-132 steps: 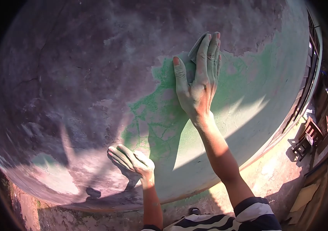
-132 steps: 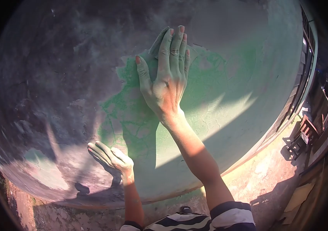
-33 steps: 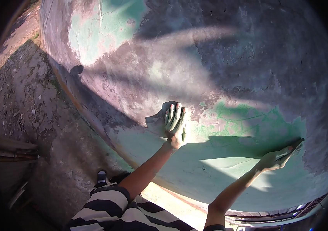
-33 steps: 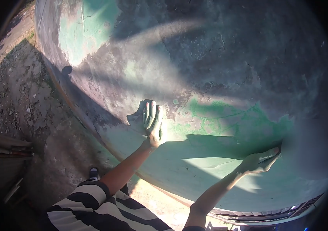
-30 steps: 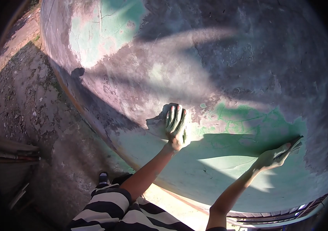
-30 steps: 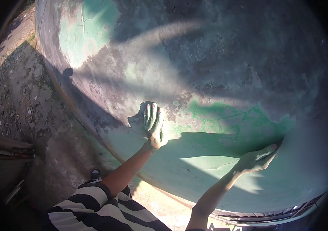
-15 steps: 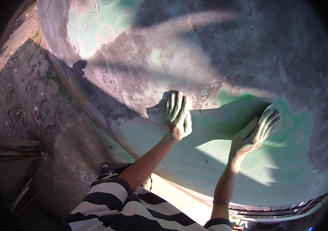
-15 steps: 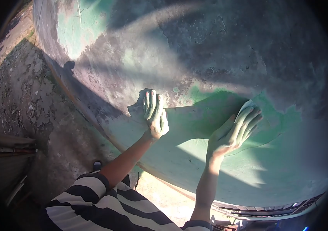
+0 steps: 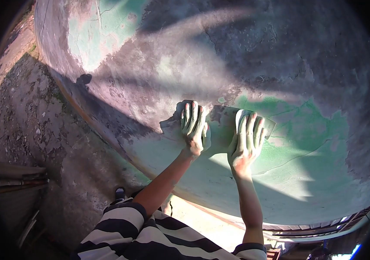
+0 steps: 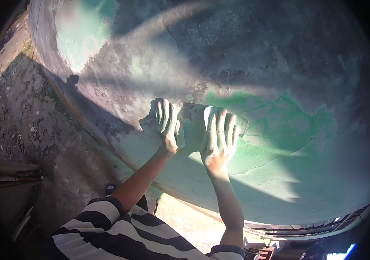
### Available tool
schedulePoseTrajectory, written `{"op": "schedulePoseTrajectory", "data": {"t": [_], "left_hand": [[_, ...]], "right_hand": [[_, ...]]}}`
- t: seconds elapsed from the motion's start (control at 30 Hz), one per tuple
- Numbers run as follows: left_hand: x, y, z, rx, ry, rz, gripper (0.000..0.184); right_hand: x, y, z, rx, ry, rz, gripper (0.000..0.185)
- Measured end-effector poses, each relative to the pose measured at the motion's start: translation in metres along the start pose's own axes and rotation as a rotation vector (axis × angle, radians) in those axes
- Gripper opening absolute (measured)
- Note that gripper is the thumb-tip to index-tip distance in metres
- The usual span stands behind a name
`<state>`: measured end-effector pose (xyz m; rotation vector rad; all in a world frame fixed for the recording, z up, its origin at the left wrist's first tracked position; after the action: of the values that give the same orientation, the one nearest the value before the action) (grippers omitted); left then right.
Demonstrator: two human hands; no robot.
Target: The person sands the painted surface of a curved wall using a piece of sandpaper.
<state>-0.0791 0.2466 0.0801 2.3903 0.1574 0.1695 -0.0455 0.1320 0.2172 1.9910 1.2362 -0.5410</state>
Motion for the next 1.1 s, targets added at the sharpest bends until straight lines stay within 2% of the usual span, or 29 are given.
{"op": "schedulePoseTrajectory", "data": {"t": [0.03,0.1,0.13,0.2,0.27,0.37,0.43,0.47,0.5,0.57,0.6,0.7,0.77,0.8,0.87,0.9,0.97,1.03,1.07,1.1], "left_hand": [[0.001,0.0,-0.005,0.039,0.022,-0.045,0.046],[-0.009,0.01,-0.008,0.017,-0.003,0.015,0.046],[-0.006,0.008,-0.008,0.025,0.023,0.009,0.046],[-0.003,0.008,-0.007,0.035,0.053,0.018,0.046],[-0.002,0.007,-0.006,0.037,0.048,-0.006,0.046],[-0.003,0.007,-0.007,0.067,0.028,-0.01,0.049],[-0.009,0.008,-0.008,0.027,-0.047,0.016,0.057],[-0.012,0.008,-0.008,0.021,-0.08,-0.002,0.065],[-0.01,0.007,-0.008,0.033,-0.057,-0.002,0.057],[0.001,0.003,-0.004,0.07,0.04,-0.014,0.05],[-0.001,0.005,-0.005,0.073,0.047,-0.001,0.048],[-0.002,0.005,-0.005,0.052,0.033,-0.009,0.05],[-0.002,0.006,-0.006,0.068,0.052,-0.003,0.051],[-0.002,0.006,-0.008,0.069,0.042,-0.013,0.051],[-0.005,0.008,-0.009,0.063,0.011,-0.007,0.051],[-0.005,0.008,-0.008,0.055,-0.001,-0.005,0.051],[-0.004,0.006,-0.008,0.073,0.017,-0.003,0.051],[-0.002,0.004,-0.006,0.09,0.046,0.024,0.051],[-0.001,0.004,-0.006,0.086,0.055,0.03,0.051],[-0.001,0.005,-0.007,0.08,0.061,0.038,0.051]], "right_hand": [[0.003,-0.001,0.01,-0.087,-0.124,-0.042,0.044],[0.006,0.02,0.009,-0.159,-0.02,-0.016,0.044],[-0.011,0.024,-0.006,-0.107,0.045,0.04,0.043],[-0.052,0.037,-0.049,0.044,0.287,0.108,0.042],[-0.081,0.053,-0.078,0.095,0.542,-0.018,0.041],[-0.056,0.033,-0.073,0.123,0.499,0.08,0.043],[-0.025,0.009,-0.042,-0.011,0.106,0.063,0.043],[-0.018,0.014,-0.033,-0.072,0.075,0.038,0.042],[-0.018,0.014,-0.035,-0.136,0.046,0.014,0.042],[-0.041,0.034,-0.05,-0.075,0.184,0.084,0.042],[-0.062,0.043,-0.068,0.012,0.333,0.114,0.041],[-0.107,0.074,-0.092,0.251,0.748,-0.068,0.042],[-0.094,0.066,-0.089,0.321,0.76,-0.091,0.041],[-0.077,0.049,-0.085,0.222,0.659,0.085,0.041],[-0.04,0.022,-0.06,0.071,0.296,0.089,0.042],[-0.035,0.02,-0.054,-0.01,0.231,0.073,0.042],[-0.054,0.043,-0.058,0.005,0.313,0.041,0.041],[-0.091,0.075,-0.077,0.125,0.622,0.112,0.039],[-0.111,0.091,-0.083,0.217,0.782,0.051,0.038],[-0.109,0.091,-0.084,0.219,0.787,0.055,0.038]]}}
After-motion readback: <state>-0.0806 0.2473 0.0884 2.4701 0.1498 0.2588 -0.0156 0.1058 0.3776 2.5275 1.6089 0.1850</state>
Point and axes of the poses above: each hand's wrist, its own z-axis away from the middle knuckle, its own x-axis out of the palm, y = z × x, the point moved 1 cm from there along -z, towards the middle knuckle, and after that the axes turned 8 degrees about -z, right-handed, at the moved point
